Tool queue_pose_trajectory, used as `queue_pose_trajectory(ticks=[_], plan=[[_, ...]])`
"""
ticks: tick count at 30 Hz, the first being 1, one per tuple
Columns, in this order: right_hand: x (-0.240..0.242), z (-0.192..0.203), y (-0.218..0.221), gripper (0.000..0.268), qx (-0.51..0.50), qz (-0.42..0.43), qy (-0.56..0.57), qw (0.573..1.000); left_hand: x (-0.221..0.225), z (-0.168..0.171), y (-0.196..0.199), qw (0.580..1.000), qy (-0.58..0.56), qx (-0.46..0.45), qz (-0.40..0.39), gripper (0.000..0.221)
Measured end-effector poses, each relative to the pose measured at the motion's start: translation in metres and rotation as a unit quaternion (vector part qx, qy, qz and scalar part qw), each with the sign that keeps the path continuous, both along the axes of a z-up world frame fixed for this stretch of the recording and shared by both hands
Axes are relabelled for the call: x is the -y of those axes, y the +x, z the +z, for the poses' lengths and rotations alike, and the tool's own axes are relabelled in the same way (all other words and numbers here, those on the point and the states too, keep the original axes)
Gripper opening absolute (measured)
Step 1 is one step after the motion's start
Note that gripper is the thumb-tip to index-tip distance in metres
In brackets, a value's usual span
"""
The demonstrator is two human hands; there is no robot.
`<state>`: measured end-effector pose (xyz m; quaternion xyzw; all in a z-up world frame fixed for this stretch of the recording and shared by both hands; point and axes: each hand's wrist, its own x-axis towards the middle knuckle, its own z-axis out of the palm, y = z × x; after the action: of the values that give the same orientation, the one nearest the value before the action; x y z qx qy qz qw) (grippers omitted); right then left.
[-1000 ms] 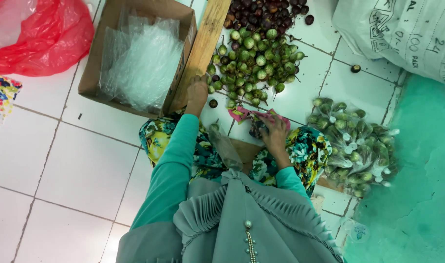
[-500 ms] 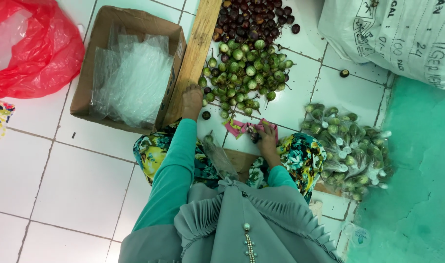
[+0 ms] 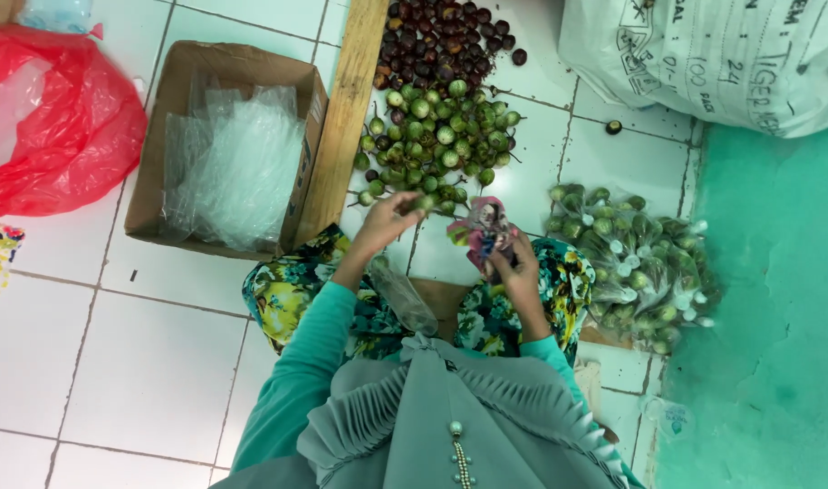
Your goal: Packaging small green fruits into individual plastic bags while sitting on the floor
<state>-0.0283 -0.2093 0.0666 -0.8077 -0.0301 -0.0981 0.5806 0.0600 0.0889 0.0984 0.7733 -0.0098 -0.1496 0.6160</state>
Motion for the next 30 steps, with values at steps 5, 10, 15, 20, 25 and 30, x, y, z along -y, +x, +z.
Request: queue_pose_trajectory(ticks=[5,10,15,20,25,30], plan=[[-0.044,0.040,-0.006,0.058,0.077,0.132,-0.115,0.981,0.055,0.004,-0.052,0.959,-0.217,-0.180,-0.022,0.026],[-0.044,0.024,-0.015,0.048,0.148,0.105,-0.164,0.970,0.054,0.003,-0.068,0.844,-0.393,-0.357,-0.074,0.039],[-0.036,0.005,-0.019,0.039,0.137,-0.022,-0.142,0.980,0.075,0.020,-0.098,0.952,-0.262,-0.148,-0.045,0.037],[-0.038,0.014,-0.026,0.032,0.075,-0.045,-0.210,0.974,0.099,0.026,-0.117,0.977,-0.185,-0.101,0.020,0.056],[-0.039,0.019,-0.030,0.034,0.025,-0.041,-0.227,0.973,0.104,0.014,-0.129,0.980,-0.182,-0.061,0.053,0.041],[-0.039,0.003,-0.033,0.063,-0.082,-0.038,-0.361,0.928,0.103,0.004,-0.129,0.965,-0.220,-0.092,0.108,0.033]])
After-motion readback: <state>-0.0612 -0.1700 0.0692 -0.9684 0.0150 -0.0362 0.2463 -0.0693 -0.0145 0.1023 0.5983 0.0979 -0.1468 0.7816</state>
